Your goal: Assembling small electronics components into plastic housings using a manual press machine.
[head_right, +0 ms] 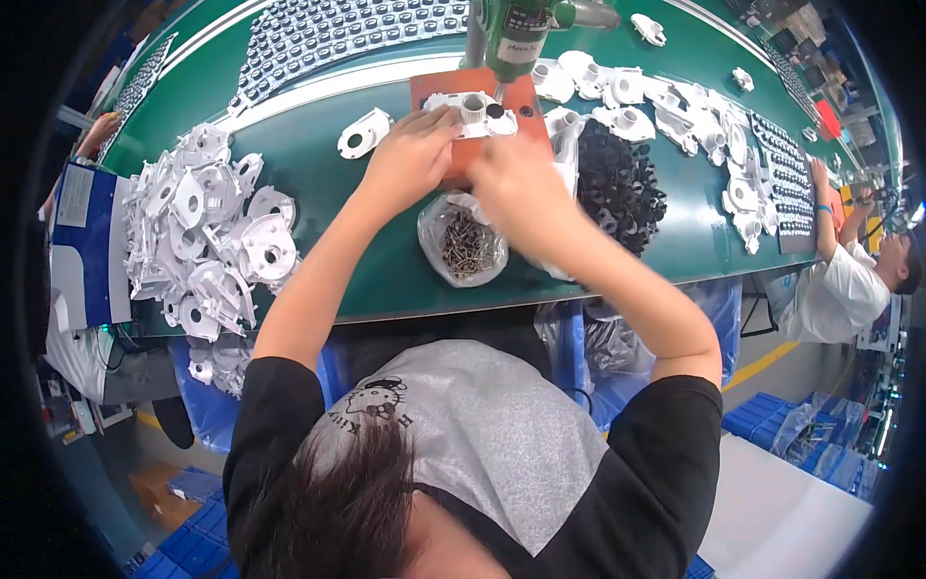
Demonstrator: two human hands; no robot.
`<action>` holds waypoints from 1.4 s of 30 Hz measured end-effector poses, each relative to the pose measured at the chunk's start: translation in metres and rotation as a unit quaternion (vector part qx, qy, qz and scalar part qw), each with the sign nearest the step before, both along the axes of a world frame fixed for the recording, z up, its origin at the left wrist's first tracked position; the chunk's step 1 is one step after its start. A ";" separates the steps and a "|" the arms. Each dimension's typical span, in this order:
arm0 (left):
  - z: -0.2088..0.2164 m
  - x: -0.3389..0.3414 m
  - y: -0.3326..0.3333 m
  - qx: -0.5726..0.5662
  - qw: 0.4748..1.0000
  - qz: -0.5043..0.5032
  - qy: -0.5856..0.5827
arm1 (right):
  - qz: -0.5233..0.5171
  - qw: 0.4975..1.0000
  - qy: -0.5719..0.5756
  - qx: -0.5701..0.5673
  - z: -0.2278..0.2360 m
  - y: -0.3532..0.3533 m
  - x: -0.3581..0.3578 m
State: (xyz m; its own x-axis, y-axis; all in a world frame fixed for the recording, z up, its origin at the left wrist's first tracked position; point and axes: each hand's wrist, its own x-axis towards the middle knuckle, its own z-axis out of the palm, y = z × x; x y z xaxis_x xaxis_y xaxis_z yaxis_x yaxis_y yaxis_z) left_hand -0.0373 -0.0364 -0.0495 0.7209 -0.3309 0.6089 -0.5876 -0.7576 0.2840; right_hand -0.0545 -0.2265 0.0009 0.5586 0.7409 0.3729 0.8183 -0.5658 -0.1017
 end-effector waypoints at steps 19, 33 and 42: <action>0.001 -0.002 -0.009 0.012 0.999 0.018 -0.034 | 0.021 0.988 0.117 -0.101 -0.053 0.026 -0.042; -0.002 -0.002 -0.008 0.000 1.000 0.020 -0.023 | -0.023 0.953 0.295 -0.070 -0.005 0.009 -0.019; 0.002 -0.003 -0.010 -0.008 0.999 0.024 -0.020 | -0.141 0.862 0.469 0.135 0.013 -0.035 0.115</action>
State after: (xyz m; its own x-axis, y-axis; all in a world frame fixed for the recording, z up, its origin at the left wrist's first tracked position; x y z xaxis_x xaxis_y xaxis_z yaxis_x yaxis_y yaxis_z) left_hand -0.0401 -0.0461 -0.0478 0.7109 -0.2863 0.6424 -0.5614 -0.7811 0.2732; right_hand 0.0604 -0.2610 0.0139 0.8515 0.4834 -0.2032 0.1387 -0.5814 -0.8017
